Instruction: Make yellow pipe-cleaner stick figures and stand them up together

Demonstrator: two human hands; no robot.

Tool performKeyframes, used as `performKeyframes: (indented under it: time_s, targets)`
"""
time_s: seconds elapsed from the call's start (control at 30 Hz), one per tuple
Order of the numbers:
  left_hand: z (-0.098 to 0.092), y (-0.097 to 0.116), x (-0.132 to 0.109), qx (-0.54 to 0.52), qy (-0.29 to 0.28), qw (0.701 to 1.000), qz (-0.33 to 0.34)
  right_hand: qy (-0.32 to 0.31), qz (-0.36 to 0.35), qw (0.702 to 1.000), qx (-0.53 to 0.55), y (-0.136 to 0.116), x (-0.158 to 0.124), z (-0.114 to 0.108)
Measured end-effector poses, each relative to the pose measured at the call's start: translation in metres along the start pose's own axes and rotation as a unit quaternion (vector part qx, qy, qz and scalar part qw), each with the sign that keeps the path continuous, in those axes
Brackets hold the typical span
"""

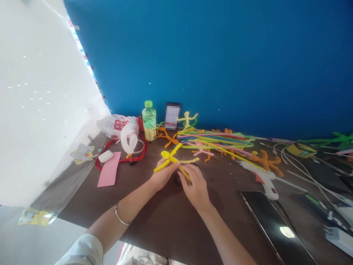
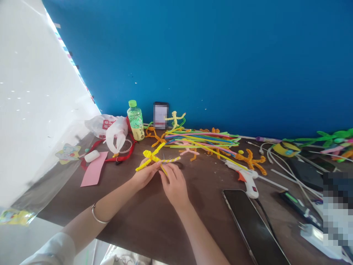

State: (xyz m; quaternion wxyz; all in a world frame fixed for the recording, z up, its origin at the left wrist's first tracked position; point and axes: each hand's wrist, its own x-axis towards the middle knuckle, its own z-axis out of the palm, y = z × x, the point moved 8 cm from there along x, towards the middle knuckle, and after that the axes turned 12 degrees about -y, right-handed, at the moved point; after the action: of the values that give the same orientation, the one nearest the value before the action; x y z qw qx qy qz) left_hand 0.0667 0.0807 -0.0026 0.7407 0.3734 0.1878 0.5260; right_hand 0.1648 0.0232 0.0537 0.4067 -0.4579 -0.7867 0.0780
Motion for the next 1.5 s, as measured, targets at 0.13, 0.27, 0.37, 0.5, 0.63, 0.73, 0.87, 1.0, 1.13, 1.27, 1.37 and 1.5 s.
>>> performKeyframes:
  time_s: [0.13, 0.27, 0.37, 0.5, 0.63, 0.73, 0.87, 1.0, 1.13, 1.27, 1.37, 1.5]
  targets:
    - [-0.001, -0.007, 0.002, 0.056, -0.031, 0.998, -0.023, 0.022, 0.053, 0.997, 0.046, 0.013, -0.002, -0.001]
    - [-0.010, -0.010, 0.006, 0.018, -0.047, 0.995, -0.081, 0.042, 0.152, 0.982, 0.101, 0.035, -0.005, -0.009]
    - [-0.009, -0.011, 0.006, -0.091, -0.062, 0.986, -0.124, 0.046, 0.164, 0.981, 0.095, 0.042, -0.005, -0.014]
    - [-0.006, -0.011, 0.004, -0.089, -0.056, 0.985, -0.140, 0.033, 0.096, 0.994, 0.029, 0.034, 0.001, -0.016]
    - [-0.014, -0.012, 0.003, 0.022, -0.005, 0.991, -0.134, -0.037, 0.047, 0.998, 0.022, 0.024, 0.006, -0.007]
    - [-0.023, -0.013, 0.004, 0.046, 0.034, 0.989, -0.138, -0.115, 0.078, 0.978, 0.153, 0.030, 0.006, 0.002]
    - [-0.027, -0.015, 0.006, 0.031, 0.024, 0.987, -0.157, -0.217, 0.122, 0.875, 0.415, 0.037, 0.001, 0.014]
    - [-0.022, -0.017, 0.007, 0.015, -0.029, 0.980, -0.195, -0.233, 0.158, 0.850, 0.445, 0.039, 0.000, 0.017]
    - [-0.022, -0.017, 0.006, 0.015, -0.033, 0.975, -0.218, -0.235, 0.144, 0.884, 0.377, 0.031, 0.002, 0.018]
    - [-0.020, -0.018, 0.006, 0.014, -0.043, 0.974, -0.220, -0.209, 0.091, 0.934, 0.276, 0.024, 0.006, 0.012]
    - [-0.019, -0.022, 0.006, 0.005, -0.045, 0.974, -0.220, -0.158, 0.024, 0.972, 0.170, 0.017, 0.007, 0.000]
    - [-0.016, -0.027, 0.003, -0.011, -0.050, 0.971, -0.233, -0.091, -0.061, 0.991, 0.080, 0.007, 0.003, -0.011]
